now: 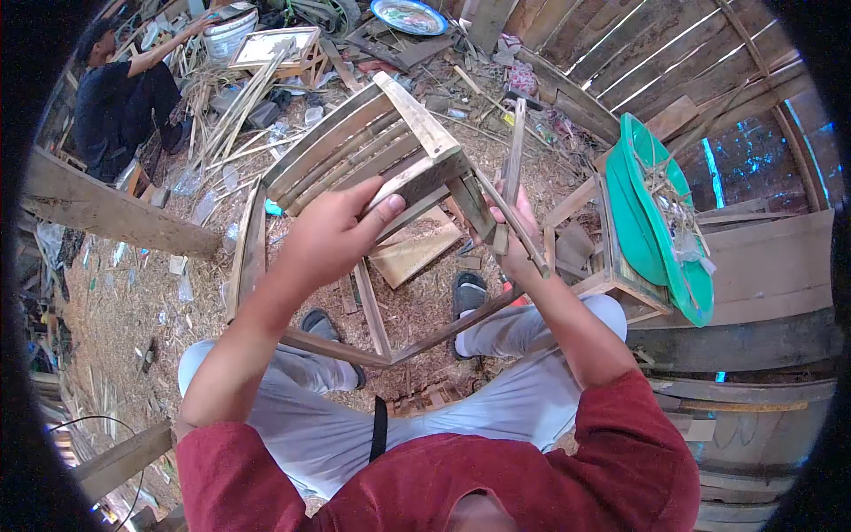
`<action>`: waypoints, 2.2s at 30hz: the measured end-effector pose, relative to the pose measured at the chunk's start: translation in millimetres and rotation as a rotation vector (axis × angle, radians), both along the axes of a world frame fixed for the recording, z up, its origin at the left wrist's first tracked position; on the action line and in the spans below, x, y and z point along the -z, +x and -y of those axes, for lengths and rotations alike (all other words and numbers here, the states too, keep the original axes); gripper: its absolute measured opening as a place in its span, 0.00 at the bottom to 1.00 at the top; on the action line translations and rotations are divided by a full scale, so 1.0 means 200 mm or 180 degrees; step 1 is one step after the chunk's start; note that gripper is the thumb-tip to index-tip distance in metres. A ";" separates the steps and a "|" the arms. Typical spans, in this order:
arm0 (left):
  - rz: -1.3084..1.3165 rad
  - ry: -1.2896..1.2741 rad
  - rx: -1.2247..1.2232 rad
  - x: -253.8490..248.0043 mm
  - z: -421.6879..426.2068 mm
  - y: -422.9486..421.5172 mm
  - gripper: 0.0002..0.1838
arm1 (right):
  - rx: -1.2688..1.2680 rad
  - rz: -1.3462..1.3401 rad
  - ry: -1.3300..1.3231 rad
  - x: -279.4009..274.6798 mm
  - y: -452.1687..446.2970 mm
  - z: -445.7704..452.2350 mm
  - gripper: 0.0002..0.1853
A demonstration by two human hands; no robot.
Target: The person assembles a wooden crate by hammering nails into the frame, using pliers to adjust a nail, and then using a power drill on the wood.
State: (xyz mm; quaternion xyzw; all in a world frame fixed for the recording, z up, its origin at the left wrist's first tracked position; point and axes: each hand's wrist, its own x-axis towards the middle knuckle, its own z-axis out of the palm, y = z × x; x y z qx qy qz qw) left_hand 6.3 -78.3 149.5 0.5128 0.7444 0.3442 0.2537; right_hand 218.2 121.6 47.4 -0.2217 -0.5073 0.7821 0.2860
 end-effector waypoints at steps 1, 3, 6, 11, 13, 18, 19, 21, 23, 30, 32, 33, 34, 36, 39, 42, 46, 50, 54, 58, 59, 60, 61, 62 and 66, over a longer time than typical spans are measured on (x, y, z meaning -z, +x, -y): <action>-0.0047 -0.0024 -0.0039 -0.01 0.01 0.02 0.22 | -0.0006 -0.0031 -0.0043 -0.01 0.00 0.00 0.19; -0.0357 0.0049 -0.0013 0.01 0.01 0.05 0.21 | 0.0124 0.0038 0.0144 -0.01 -0.01 -0.03 0.18; -0.0445 0.0183 -0.0176 0.02 0.05 0.15 0.20 | 0.0316 0.0153 0.0581 -0.01 -0.03 -0.04 0.15; -0.0340 0.0414 -0.0350 0.03 0.13 0.22 0.21 | 0.0049 0.0347 0.0620 -0.06 -0.06 -0.05 0.14; -0.0423 0.0683 -0.0388 -0.03 0.13 0.25 0.23 | 0.0008 0.0190 0.0574 -0.05 -0.10 -0.07 0.14; -0.0230 0.0890 -0.0585 -0.10 0.05 0.16 0.34 | -0.0288 0.0312 0.0539 -0.13 -0.19 -0.03 0.16; -0.0085 0.0498 -0.0669 -0.09 0.01 0.15 0.33 | -0.0389 0.0363 0.0501 -0.17 -0.21 -0.03 0.17; 0.0200 -0.0244 -0.0799 -0.04 -0.10 0.10 0.31 | -0.0260 0.0267 0.1019 -0.11 -0.29 -0.13 0.20; 0.0048 -0.0115 -0.0826 -0.04 -0.18 0.07 0.29 | 0.0157 0.0235 0.1820 -0.07 -0.31 -0.20 0.21; -0.0412 0.0407 -0.0699 0.00 -0.27 -0.02 0.27 | 0.1102 -0.0007 0.1149 -0.32 0.23 -0.14 0.15; -0.0446 0.0462 -0.0665 -0.04 -0.27 0.01 0.27 | 0.1392 0.0501 0.1595 -0.30 0.43 -0.05 0.13; -0.0616 0.0447 -0.0666 -0.04 -0.28 0.02 0.28 | 0.1568 0.0764 0.1931 -0.29 0.52 0.00 0.11; -0.0786 0.0428 -0.0671 -0.04 -0.29 0.02 0.28 | 0.1516 0.1069 0.2320 -0.30 0.58 0.06 0.11; -0.1071 0.0203 -0.0757 -0.05 -0.28 0.05 0.28 | 0.1209 0.1694 0.3156 -0.35 0.72 0.20 0.14; -0.1097 -0.0325 -0.0907 -0.12 -0.22 0.10 0.26 | 0.0887 0.1999 0.3935 -0.40 0.80 0.29 0.19; -0.0914 -0.0568 -0.0813 -0.07 -0.12 0.09 0.23 | 0.0797 0.2227 0.4112 -0.37 0.82 0.28 0.20; -0.1267 -0.0491 -0.0833 0.07 -0.13 0.04 0.22 | 0.0483 0.1541 0.4330 -0.30 0.80 0.24 0.19; -0.1341 -0.0605 -0.0775 0.05 -0.13 0.04 0.22 | 0.0600 0.1968 0.4473 -0.32 0.72 0.35 0.16; -0.1566 -0.0632 -0.0745 0.05 -0.16 0.07 0.21 | 0.0607 0.1848 0.4777 -0.27 0.75 0.34 0.16; -0.1399 -0.0659 -0.0680 0.05 -0.17 0.05 0.21 | 0.0676 0.1628 0.5465 -0.30 0.79 0.25 0.18; -0.1307 -0.0556 -0.0665 0.07 -0.17 0.04 0.21 | 0.0942 0.1968 0.5244 -0.29 0.79 0.24 0.17; -0.1213 -0.0444 -0.0660 0.08 -0.17 0.03 0.21 | 0.1205 0.2294 0.5022 -0.27 0.77 0.21 0.17; -0.1243 -0.0507 -0.0655 0.05 -0.16 0.05 0.21 | 0.1477 0.2585 0.4806 -0.25 0.74 0.18 0.17; -0.1268 -0.0566 -0.0660 0.01 -0.15 0.08 0.21 | 0.1299 0.2298 0.4642 -0.17 0.73 0.19 0.15; -0.1332 -0.0522 -0.0646 0.06 -0.14 0.05 0.21 | 0.0087 0.1406 0.5502 -0.29 0.75 0.44 0.14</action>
